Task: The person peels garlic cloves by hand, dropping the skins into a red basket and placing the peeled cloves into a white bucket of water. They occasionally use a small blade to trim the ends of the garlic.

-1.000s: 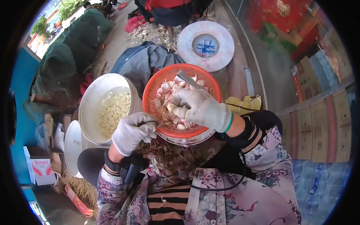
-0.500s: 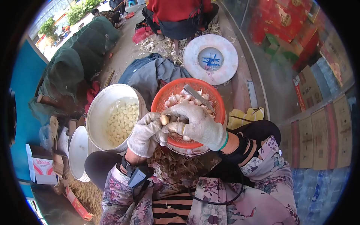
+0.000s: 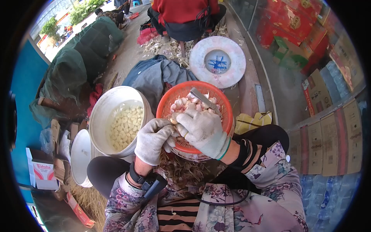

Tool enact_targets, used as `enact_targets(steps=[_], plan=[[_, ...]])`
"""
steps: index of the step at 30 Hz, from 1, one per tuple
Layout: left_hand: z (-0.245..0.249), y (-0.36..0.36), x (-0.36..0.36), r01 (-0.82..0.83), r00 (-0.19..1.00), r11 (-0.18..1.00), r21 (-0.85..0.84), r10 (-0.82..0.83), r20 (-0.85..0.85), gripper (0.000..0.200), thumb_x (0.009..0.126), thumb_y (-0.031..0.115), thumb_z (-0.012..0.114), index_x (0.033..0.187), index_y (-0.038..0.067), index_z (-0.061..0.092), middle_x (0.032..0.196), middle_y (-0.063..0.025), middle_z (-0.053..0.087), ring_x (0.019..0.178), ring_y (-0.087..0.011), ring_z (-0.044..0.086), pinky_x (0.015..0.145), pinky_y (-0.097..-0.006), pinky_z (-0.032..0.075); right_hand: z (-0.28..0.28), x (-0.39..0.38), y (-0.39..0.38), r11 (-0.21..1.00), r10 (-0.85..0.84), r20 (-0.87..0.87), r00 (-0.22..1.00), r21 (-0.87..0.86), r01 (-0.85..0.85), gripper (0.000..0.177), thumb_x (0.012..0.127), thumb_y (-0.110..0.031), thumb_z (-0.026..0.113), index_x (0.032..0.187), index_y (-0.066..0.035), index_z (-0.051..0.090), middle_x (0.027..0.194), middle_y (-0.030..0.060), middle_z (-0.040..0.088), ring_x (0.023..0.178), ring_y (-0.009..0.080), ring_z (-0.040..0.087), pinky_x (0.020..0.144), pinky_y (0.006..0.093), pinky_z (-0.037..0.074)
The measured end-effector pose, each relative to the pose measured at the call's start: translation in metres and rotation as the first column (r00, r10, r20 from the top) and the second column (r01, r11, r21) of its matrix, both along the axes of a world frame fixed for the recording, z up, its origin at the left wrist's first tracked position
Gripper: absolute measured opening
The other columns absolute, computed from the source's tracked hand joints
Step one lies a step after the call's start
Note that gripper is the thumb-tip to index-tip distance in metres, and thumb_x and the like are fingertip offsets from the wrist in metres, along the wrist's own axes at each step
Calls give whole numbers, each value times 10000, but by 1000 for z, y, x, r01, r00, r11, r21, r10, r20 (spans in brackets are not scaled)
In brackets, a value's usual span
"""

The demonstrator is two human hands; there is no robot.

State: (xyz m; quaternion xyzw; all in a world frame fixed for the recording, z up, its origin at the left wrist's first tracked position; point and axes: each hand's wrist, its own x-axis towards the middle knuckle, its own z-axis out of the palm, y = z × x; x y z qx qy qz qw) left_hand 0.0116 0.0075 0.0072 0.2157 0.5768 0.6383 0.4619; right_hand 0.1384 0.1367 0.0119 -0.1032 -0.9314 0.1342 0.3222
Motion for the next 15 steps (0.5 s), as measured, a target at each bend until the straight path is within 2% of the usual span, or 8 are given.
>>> enact_targets(steps=[5,8,15], plan=[[-8,-2,-9,42,998,999,-9,-41,45,124,932,83,585,971,-33,608,749,-72,673,480,-77,544,418,-185,419,-7,-3,-2,988,24,-1,1000,155,-24,238,772,-168,683,1005,-121,669,791,62,626,655,232,644,590,357,510],[-8,-4,-13,80,994,997,-8,-79,70,126,942,92,571,957,-30,600,741,-75,672,456,-76,527,410,-185,410,-12,-3,-1,983,50,31,998,177,-55,282,784,-178,661,1058,-110,661,774,63,610,645,220,639,564,346,507],[-7,-7,-15,106,994,994,-41,-105,23,127,939,93,560,952,-29,595,745,-72,673,459,-67,523,404,-181,402,-14,-4,-8,988,69,54,996,134,-76,236,805,-178,636,1021,-83,636,755,69,586,649,235,629,563,357,511]])
